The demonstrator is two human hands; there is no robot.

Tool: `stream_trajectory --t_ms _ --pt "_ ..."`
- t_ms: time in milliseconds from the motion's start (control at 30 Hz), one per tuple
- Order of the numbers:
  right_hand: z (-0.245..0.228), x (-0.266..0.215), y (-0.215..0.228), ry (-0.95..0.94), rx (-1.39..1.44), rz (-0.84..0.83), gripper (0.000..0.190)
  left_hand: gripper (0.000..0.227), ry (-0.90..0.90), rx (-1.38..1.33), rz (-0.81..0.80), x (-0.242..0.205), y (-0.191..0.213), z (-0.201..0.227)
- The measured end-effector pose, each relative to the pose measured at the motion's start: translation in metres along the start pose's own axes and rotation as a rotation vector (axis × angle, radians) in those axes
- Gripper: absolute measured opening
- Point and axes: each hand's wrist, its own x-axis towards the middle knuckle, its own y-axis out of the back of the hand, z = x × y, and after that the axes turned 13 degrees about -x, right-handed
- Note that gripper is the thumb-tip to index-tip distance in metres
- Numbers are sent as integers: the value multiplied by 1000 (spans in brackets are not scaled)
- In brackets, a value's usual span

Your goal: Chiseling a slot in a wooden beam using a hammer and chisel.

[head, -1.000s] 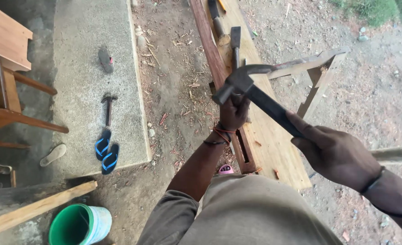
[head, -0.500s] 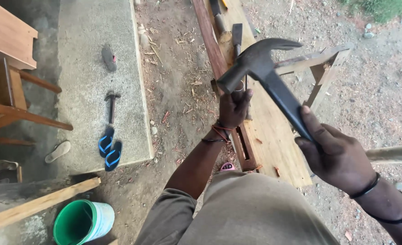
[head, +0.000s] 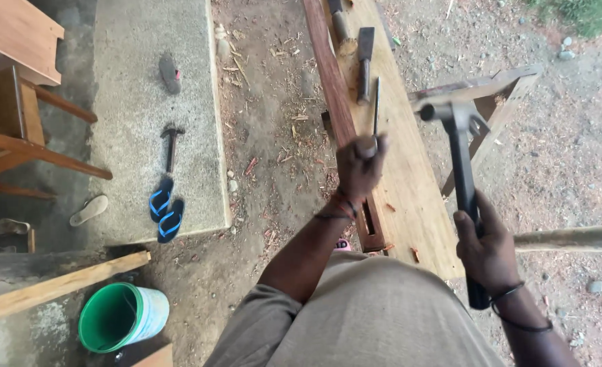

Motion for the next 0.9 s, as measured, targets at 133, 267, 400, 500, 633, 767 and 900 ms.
stream_trajectory --t_ms 133,267,400,500,633,767,900 --pt "49 -4 -19 -156 -179 61 65 41 -331 29 -217 -38 15 8" --pt "103 -7 -46 -189 -433 -11 68 37 -293 29 -218 -13 8 9" --pt "111 -9 -60 -116 -398 -51 68 62 -116 396 -86 75 12 -42" --pt "118 -11 -69 -170 -499 -110 71 60 172 308 74 118 14 -72" --pt "131 -5 -76 -111 -477 -70 71 81 409 221 131 118 23 -140" --pt "137 -1 -79 -136 -495 -82 71 65 546 -367 129 95 23 -126" --pt "135 -2 -80 -182 -508 -110 71 63 574 -403 69 104 37 -104"
